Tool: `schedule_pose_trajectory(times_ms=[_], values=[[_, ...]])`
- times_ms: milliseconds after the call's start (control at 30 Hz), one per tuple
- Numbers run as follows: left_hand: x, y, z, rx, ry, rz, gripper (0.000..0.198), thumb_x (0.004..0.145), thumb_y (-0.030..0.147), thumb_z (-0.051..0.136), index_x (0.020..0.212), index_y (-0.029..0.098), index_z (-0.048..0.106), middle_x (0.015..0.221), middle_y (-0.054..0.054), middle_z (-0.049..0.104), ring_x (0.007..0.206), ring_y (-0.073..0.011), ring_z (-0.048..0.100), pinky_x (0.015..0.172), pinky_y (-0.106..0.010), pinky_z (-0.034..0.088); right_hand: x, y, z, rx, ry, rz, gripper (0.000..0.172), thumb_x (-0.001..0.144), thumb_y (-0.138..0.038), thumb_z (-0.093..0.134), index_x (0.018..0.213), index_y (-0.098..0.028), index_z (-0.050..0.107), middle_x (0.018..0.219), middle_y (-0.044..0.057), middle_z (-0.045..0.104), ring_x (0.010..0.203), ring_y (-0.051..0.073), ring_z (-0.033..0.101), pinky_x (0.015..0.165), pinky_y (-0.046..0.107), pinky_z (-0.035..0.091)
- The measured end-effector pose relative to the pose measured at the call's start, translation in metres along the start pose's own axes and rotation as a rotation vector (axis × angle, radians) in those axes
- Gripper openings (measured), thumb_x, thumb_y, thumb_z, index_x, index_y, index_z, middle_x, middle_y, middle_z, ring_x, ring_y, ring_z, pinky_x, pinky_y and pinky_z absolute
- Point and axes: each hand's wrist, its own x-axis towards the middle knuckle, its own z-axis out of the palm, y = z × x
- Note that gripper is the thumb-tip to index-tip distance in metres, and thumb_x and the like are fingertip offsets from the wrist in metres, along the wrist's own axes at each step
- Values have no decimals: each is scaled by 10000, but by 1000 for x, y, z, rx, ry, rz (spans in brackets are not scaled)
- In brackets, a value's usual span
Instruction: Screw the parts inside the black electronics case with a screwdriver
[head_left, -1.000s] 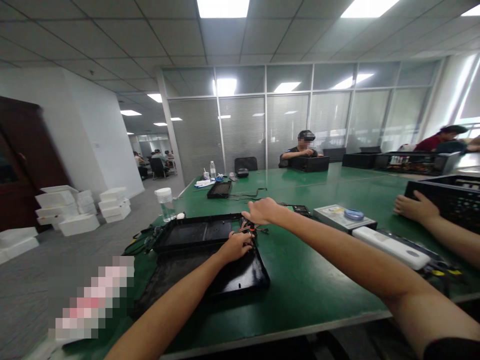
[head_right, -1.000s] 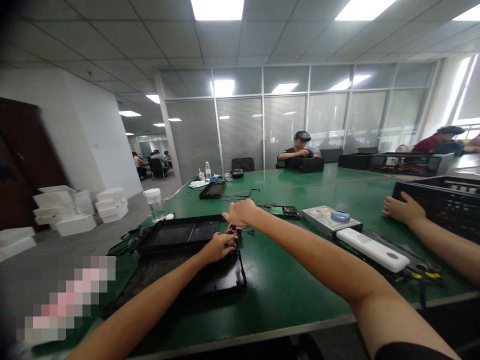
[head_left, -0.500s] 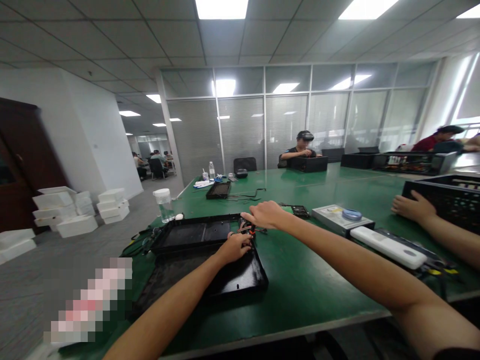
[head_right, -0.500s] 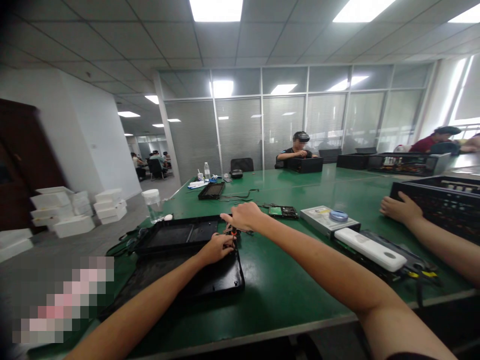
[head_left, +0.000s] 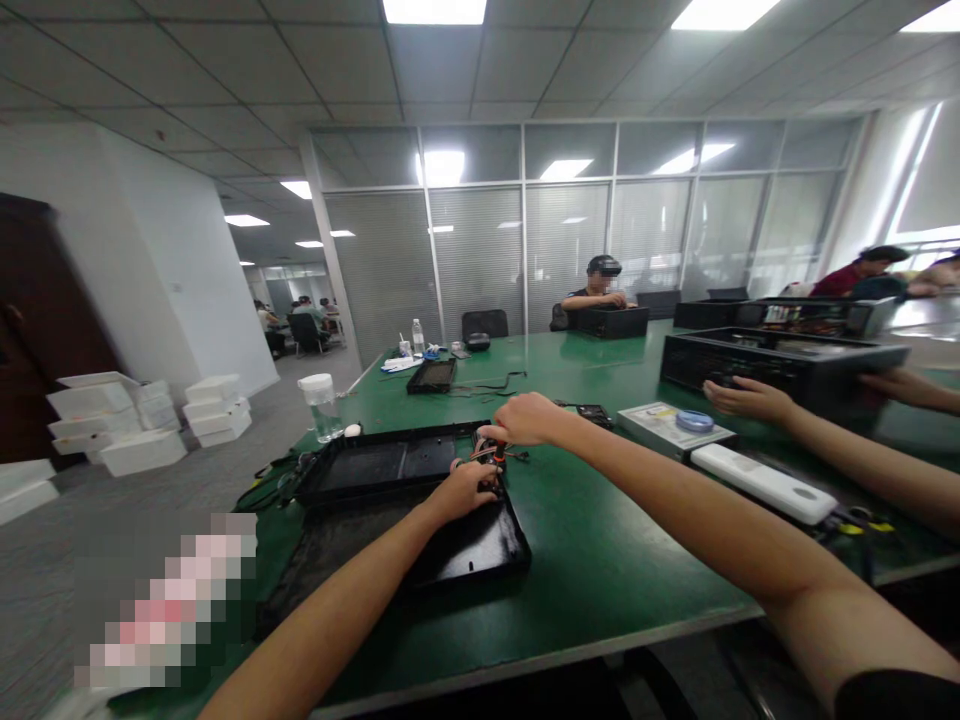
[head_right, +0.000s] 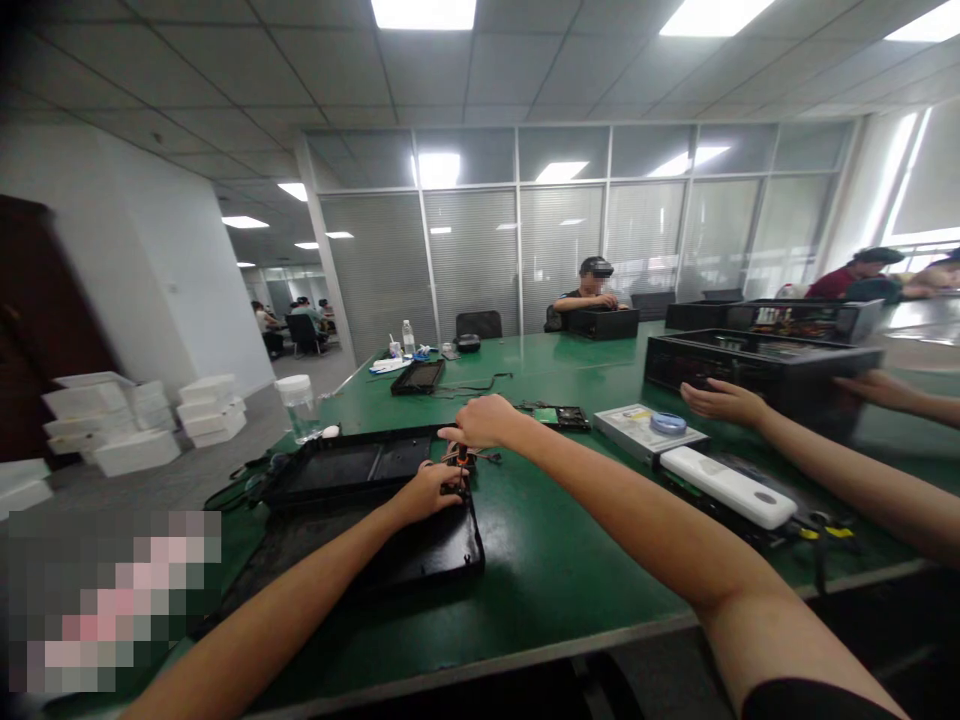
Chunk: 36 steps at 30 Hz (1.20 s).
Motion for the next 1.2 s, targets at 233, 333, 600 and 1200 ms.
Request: schedule_pose_trajectory(times_ms=[233,333,600,1200], values=[[-3,3,-3,10,26,35,272,772,176,554,1044,186,565,948,-36,637,939,-176,552,875,-295,348,-24,70,82,966,417,167,415,822,-514,364,695,-158,536,490,-31,479,437,96,438,447,202,357],[-3,6,-5,22,19,37,255,779,164,541,1031,182,574,941,-37,636,925,-168,553,874,-288,354,-40,98,129,1604,769,595,346,818,-494,394,715,-177,487,419,-81,376,325,63,319,346,176,316],[-3,9,-8,85,25,203,166,832,148,470,941,172,593,935,-42,600,933,-154,503,855,-264,361,-35,94,155,1938,896,762,239,800,-398,507,694,-191,451,568,-34,516,397,50,437,400,172,451],[-6,11,-37,446,-36,331,281,871,349,409,1035,139,496,1044,-116,544,941,-210,523,815,-313,396,-32,27,121,1189,374,174,460,853,-521,301,634,-166,496,449,-30,460,429,98,439,481,222,364]])
